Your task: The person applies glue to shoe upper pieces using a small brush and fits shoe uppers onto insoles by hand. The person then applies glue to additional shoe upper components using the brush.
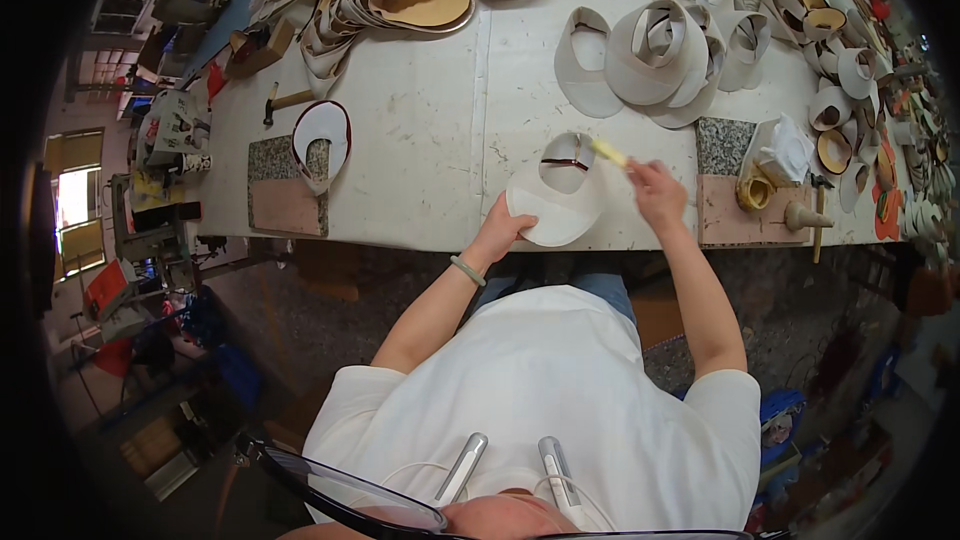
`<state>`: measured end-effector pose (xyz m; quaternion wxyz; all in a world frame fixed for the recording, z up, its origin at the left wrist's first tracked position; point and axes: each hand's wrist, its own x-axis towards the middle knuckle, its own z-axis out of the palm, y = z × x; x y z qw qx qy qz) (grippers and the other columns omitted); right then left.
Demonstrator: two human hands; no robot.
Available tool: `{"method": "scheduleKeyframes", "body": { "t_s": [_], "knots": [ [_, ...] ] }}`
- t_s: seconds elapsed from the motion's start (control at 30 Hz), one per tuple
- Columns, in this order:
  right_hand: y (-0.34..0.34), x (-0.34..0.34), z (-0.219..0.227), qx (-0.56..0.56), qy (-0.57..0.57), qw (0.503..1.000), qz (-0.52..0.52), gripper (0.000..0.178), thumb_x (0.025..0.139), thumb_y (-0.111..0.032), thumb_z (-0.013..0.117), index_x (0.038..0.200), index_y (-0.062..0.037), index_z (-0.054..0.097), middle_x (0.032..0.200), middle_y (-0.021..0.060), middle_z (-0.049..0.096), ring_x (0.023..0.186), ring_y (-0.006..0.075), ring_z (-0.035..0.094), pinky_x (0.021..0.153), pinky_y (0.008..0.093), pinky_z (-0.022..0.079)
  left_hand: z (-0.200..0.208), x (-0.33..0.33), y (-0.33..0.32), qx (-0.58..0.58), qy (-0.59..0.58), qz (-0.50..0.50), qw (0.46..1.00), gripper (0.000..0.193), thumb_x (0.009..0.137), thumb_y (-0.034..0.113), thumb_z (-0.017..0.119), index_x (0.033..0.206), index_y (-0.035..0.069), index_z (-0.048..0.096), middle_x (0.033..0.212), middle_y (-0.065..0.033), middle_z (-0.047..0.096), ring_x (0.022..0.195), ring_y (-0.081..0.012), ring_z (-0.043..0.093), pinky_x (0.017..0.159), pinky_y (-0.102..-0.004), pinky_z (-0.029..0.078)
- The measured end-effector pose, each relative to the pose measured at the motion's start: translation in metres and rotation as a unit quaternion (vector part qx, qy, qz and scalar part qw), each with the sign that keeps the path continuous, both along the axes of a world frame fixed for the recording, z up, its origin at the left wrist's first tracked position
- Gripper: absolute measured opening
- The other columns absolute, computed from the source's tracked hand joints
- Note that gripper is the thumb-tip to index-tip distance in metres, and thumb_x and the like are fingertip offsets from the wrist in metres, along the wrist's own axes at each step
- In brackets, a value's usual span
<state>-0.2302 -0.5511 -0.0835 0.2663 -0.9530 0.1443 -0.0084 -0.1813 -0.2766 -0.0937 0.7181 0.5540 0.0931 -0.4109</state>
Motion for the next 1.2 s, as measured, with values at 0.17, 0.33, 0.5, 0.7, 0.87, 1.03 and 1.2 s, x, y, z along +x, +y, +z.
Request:
{"method": "scheduleKeyframes", "body": {
  "t_s": [0.17, 0.33, 0.5, 0.7, 0.87, 1.03, 1.2],
  "knots": [
    [0.017, 0.042, -0.008, -0.108, 0.038, 0.989, 0.099, 0.017, 0.083, -0.025, 0.062, 0.098, -0.0246, 0.071, 0.081, 0.0032, 0.060, 0.069, 0.0254, 0.062, 0.060, 0.0368, 0.049, -0.021, -0.010, -0.014, -0.015, -0.072, -0.033, 0.997, 0.054, 0.078, -0.003, 0.057, 0.128, 0.000, 0.036, 0.117, -0.0118, 0.053, 0.104, -0.0222, 0.057, 0.080, -0.0343, 0.053],
    [0.016, 0.053, 0.002, -0.026, 0.041, 0.987, 0.151, 0.015, 0.083, -0.027, 0.061, 0.094, -0.0248, 0.071, 0.083, 0.0026, 0.060, 0.071, 0.0259, 0.062, 0.061, 0.0385, 0.049, -0.008, -0.018, -0.017, 0.006, -0.020, -0.023, 1.000, 0.056, 0.075, -0.004, 0.058, 0.127, -0.003, 0.036, 0.115, -0.0137, 0.052, 0.107, -0.0217, 0.054, 0.092, -0.0334, 0.046],
    [0.007, 0.067, 0.016, -0.027, -0.014, 0.990, 0.138, 0.012, 0.083, -0.027, 0.062, 0.090, -0.0229, 0.072, 0.081, 0.0024, 0.059, 0.071, 0.0243, 0.061, 0.061, 0.0368, 0.048, -0.008, -0.016, -0.020, 0.013, -0.032, -0.006, 0.999, 0.056, 0.076, -0.003, 0.058, 0.127, -0.002, 0.036, 0.116, -0.0138, 0.051, 0.105, -0.0217, 0.054, 0.090, -0.0328, 0.047],
    [-0.032, 0.005, 0.052, -0.003, 0.008, 0.982, 0.191, 0.015, 0.079, -0.025, 0.068, 0.092, -0.0199, 0.072, 0.080, -0.0008, 0.062, 0.066, 0.0242, 0.061, 0.058, 0.0354, 0.048, 0.001, 0.002, -0.014, 0.040, -0.047, -0.029, 0.998, 0.065, 0.077, 0.001, 0.058, 0.135, 0.001, 0.029, 0.119, -0.0129, 0.051, 0.105, -0.0212, 0.056, 0.080, -0.0329, 0.053],
    [-0.063, -0.025, 0.064, 0.120, -0.124, 0.982, -0.080, 0.020, 0.084, -0.023, 0.067, 0.100, -0.0117, 0.070, 0.081, 0.0060, 0.061, 0.070, 0.0189, 0.061, 0.063, 0.0281, 0.047, 0.033, 0.052, -0.030, -0.006, -0.119, -0.049, 0.992, 0.067, 0.079, 0.002, 0.059, 0.137, 0.005, 0.027, 0.120, -0.0112, 0.050, 0.106, -0.0209, 0.055, 0.084, -0.0355, 0.051],
    [-0.048, -0.076, 0.043, 0.059, -0.016, 0.993, -0.102, 0.027, 0.086, -0.026, 0.066, 0.105, -0.0075, 0.068, 0.084, 0.0080, 0.062, 0.076, 0.0196, 0.061, 0.070, 0.0286, 0.047, 0.012, 0.106, -0.037, -0.066, -0.111, 0.040, 0.991, 0.072, 0.081, 0.014, 0.065, 0.139, 0.005, 0.022, 0.127, -0.0131, 0.046, 0.114, -0.0227, 0.050, 0.087, -0.0357, 0.049],
    [-0.047, -0.122, 0.012, 0.070, 0.077, 0.981, -0.162, 0.026, 0.085, -0.019, 0.068, 0.106, -0.0038, 0.068, 0.081, 0.0034, 0.062, 0.076, 0.0107, 0.058, 0.070, 0.0241, 0.046, -0.043, 0.139, 0.037, 0.366, -0.291, 0.014, 0.884, 0.094, 0.078, 0.036, 0.071, 0.143, -0.001, 0.015, 0.143, -0.0241, 0.030, 0.133, -0.0350, 0.027, 0.107, -0.0461, 0.026]
  ]
}}
